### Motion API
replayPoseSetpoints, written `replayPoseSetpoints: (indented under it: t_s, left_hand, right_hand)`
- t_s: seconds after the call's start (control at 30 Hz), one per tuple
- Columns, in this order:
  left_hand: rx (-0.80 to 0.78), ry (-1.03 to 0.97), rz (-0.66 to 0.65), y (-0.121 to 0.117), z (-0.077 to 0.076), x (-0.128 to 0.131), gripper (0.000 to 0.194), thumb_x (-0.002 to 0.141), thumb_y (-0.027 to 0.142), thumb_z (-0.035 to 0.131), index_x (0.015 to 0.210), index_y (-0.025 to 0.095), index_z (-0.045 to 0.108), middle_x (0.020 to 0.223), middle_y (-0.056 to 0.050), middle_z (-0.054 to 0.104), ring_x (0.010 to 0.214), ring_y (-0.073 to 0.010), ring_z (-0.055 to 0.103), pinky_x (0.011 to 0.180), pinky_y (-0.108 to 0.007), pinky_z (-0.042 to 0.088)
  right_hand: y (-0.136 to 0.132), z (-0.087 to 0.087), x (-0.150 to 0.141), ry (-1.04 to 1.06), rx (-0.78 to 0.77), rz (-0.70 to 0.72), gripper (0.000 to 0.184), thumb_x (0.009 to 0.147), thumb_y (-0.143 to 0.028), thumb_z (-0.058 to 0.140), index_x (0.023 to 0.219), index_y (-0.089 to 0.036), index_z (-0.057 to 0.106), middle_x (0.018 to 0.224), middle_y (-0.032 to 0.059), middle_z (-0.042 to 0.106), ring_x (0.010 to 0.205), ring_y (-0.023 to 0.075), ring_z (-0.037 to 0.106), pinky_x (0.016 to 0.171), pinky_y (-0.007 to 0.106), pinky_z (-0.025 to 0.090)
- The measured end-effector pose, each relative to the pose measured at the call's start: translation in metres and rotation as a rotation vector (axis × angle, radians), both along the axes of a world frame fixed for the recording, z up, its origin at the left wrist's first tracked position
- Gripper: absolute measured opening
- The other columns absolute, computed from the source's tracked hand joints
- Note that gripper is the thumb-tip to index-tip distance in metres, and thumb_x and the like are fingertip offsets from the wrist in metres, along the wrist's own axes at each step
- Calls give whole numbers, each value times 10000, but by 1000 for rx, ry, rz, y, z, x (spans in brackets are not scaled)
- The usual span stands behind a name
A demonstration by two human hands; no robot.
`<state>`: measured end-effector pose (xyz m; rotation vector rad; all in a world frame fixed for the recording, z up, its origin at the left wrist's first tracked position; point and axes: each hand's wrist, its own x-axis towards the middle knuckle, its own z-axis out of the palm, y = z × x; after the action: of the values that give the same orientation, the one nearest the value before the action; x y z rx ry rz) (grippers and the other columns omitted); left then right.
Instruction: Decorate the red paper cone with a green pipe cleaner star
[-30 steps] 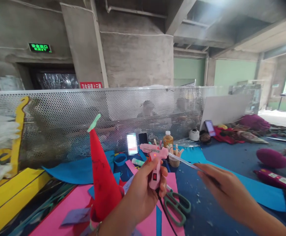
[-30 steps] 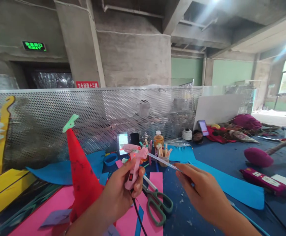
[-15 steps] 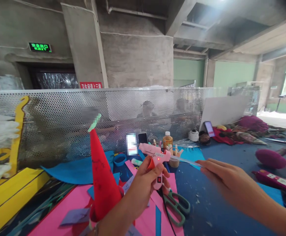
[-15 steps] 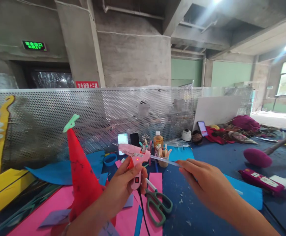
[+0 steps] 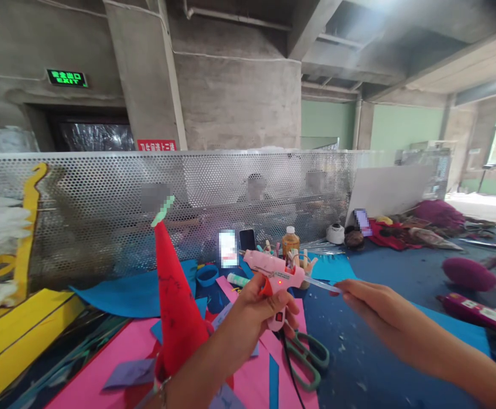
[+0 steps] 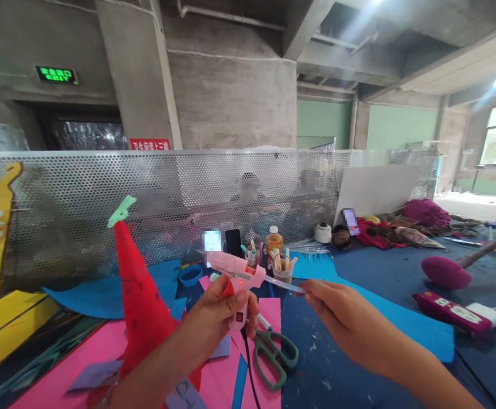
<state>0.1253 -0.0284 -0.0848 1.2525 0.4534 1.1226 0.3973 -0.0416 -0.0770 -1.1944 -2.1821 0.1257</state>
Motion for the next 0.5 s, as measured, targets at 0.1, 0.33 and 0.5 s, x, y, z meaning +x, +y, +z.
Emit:
replayPoseSetpoints:
  t_s: [0.1, 0.33, 0.5]
  left_hand:
    - [20, 18, 20, 3, -1, -2, 377, 859, 395, 774, 1105, 184, 583, 797, -41, 704, 612, -182, 672, 594, -328, 543]
    - [-13, -13, 51, -1, 1, 1, 313, 868, 375, 780, 1046, 178, 613, 860, -56, 701, 716, -190, 685, 647, -328, 555]
    - [-141, -123, 143, -3, 4, 6, 320, 810, 370, 842, 1020, 185, 688, 876, -23, 642, 813, -179, 657, 701, -317, 569]
  right_hand:
    - [0, 0, -1, -8, 3, 2, 349, 1048, -414, 441, 1232, -264, 698, 1161, 93, 764, 1023, 295, 719, 854, 364, 571]
    - [5, 2, -3, -51, 210, -64, 338, 1041, -392, 463, 1276, -268, 673, 1142, 85, 755, 1039, 273, 710, 901, 382, 553]
    - [-5, -15, -14, 72, 791, -79, 232, 897, -169, 624, 1080, -288, 704, 943, 65, 765, 884, 267, 715, 907, 442, 516]
